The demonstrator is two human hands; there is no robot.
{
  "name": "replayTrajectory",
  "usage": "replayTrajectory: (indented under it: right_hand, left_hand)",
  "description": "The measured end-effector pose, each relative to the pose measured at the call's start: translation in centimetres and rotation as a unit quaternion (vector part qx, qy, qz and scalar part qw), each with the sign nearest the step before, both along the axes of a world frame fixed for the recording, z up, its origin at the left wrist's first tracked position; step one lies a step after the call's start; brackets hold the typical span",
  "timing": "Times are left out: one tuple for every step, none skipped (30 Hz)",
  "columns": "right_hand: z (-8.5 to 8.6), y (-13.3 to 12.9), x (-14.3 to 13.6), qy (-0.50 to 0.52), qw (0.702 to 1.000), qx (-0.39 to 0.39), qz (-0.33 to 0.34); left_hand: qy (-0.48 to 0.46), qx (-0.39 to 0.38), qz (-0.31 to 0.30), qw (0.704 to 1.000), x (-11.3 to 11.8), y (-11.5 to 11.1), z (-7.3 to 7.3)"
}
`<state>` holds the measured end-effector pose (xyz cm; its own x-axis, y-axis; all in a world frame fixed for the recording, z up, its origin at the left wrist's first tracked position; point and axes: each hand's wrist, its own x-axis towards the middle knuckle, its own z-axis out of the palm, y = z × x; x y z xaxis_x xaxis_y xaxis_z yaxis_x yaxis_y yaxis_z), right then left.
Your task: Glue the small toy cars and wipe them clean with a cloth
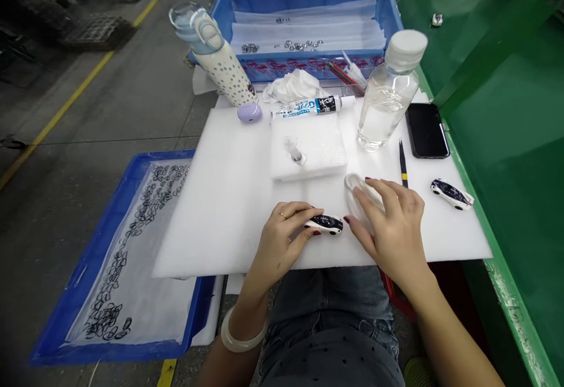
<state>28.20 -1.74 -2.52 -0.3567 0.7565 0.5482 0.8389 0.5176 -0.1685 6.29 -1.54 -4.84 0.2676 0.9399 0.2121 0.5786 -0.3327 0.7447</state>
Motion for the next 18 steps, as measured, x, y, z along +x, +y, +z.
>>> replayTrajectory:
  right_hand:
    - [0.0, 0.0, -0.1, -0.020, 1.000, 0.006, -0.012]
    - [-0.1, 0.0, -0.3, -0.025, 1.000, 0.005, -0.012]
    - [-0.4, -0.2, -0.7, -0.019, 1.000, 0.000, -0.004]
    - [-0.8, -0.5, -1.1, -0.010, 1.000, -0.008, 0.004]
    - [-1.2, -0.7, -1.6, -0.001, 1.000, -0.016, 0.009]
    - [-1.5, -0.9, -1.9, 0.007, 1.000, -0.021, 0.011]
    - [-1.8, -1.1, -2.2, 0.012, 1.000, -0.023, 0.013]
    - [-1.9, -1.3, -2.3, 0.014, 1.000, -0.021, 0.014]
    - [-1.9, -1.3, -2.3, 0.013, 1.000, -0.016, 0.017]
    - [-1.8, -1.3, -2.1, 0.006, 1.000, -0.012, 0.018]
    - [-1.6, -1.3, -1.9, -0.005, 1.000, -0.014, 0.020]
    - [-1.3, -1.2, -1.7, -0.017, 0.999, -0.026, 0.024]
    - [-1.0, -1.0, -1.6, -0.025, 0.998, -0.048, 0.030]
    - [-0.8, -0.9, -1.6, -0.027, 0.996, -0.074, 0.039]
    - [-0.7, -0.8, -1.8, -0.021, 0.993, -0.103, 0.050]
    - [-0.7, -0.7, -2.1, -0.010, 0.990, -0.129, 0.064]
    - [-0.8, -0.7, -2.6, 0.006, 0.986, -0.147, 0.077]
    - [-0.9, -0.8, -3.1, 0.021, 0.983, -0.157, 0.087]
  left_hand:
    - [0.000, 0.001, 0.002, 1.000, 0.0, 0.0, 0.0]
    - [0.001, 0.001, 0.003, 1.000, 0.0, 0.0, -0.1]
    - [0.002, 0.001, 0.003, 1.000, 0.0, 0.0, -0.1]
    - [0.002, 0.001, 0.003, 1.000, 0.0, 0.1, -0.2]
    - [0.002, 0.000, 0.002, 1.000, -0.1, 0.0, -0.2]
    - [0.001, 0.001, 0.002, 1.000, -0.1, 0.0, -0.3]
    - [0.001, 0.001, 0.002, 1.000, -0.1, 0.0, -0.3]
    - [0.002, 0.004, 0.002, 1.000, -0.1, 0.0, -0.4]
    - [0.003, 0.006, 0.001, 1.000, -0.1, -0.1, -0.4]
    - [0.004, 0.008, 0.001, 1.000, -0.1, -0.1, -0.4]
    - [0.005, 0.010, 0.002, 1.000, -0.1, -0.1, -0.4]
    - [0.006, 0.012, 0.003, 1.000, -0.1, -0.1, -0.4]
    - [0.006, 0.014, 0.005, 1.000, -0.1, -0.2, -0.4]
    - [0.006, 0.015, 0.007, 1.000, -0.1, -0.1, -0.4]
    - [0.005, 0.015, 0.007, 1.000, -0.2, -0.1, -0.4]
    - [0.004, 0.014, 0.006, 1.000, -0.3, -0.1, -0.5]
    - [0.001, 0.011, 0.001, 1.000, -0.5, -0.1, -0.6]
    - [-0.002, 0.008, -0.004, 1.000, -0.7, -0.1, -0.6]
